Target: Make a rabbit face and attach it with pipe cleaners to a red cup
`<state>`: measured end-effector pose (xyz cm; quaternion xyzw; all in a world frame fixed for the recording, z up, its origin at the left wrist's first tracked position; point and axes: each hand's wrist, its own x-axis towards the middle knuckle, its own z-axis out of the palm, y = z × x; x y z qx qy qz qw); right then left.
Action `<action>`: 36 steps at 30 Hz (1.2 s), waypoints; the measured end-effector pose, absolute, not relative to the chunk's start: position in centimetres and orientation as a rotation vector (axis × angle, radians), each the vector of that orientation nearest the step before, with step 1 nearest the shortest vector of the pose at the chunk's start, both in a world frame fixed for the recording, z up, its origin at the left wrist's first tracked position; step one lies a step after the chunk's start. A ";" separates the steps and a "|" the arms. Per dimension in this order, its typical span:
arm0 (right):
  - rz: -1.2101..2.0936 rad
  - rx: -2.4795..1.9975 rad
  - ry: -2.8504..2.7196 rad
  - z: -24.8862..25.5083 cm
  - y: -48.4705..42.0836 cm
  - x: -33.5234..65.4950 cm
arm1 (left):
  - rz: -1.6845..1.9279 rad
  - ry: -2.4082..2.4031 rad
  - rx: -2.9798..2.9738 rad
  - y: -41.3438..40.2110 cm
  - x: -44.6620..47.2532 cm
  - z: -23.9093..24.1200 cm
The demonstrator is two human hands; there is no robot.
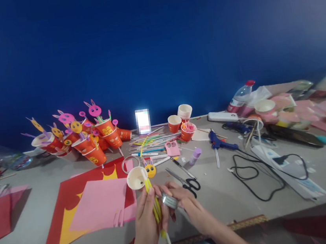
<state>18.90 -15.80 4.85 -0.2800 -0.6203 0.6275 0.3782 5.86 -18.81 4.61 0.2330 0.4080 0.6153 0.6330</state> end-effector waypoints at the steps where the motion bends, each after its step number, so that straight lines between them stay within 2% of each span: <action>1: 1.617 -0.715 -1.575 4.9 -15.8 18.9 | 1.415 0.935 0.526 -18.8 5.9 4.7; 11: 1.582 -0.702 -1.559 5.0 -15.8 19.2 | 1.425 0.900 0.595 -18.8 5.3 5.5; 20: 1.442 -0.781 -1.692 6.0 -16.0 19.1 | 1.439 0.885 0.613 -18.8 5.3 5.3; 29: 1.327 -0.846 -1.930 4.8 -16.0 21.2 | 1.379 0.890 0.644 -18.2 4.2 4.7; 36: 1.261 -0.919 -2.028 6.0 -15.8 21.6 | 1.478 1.268 1.115 -18.8 3.0 3.7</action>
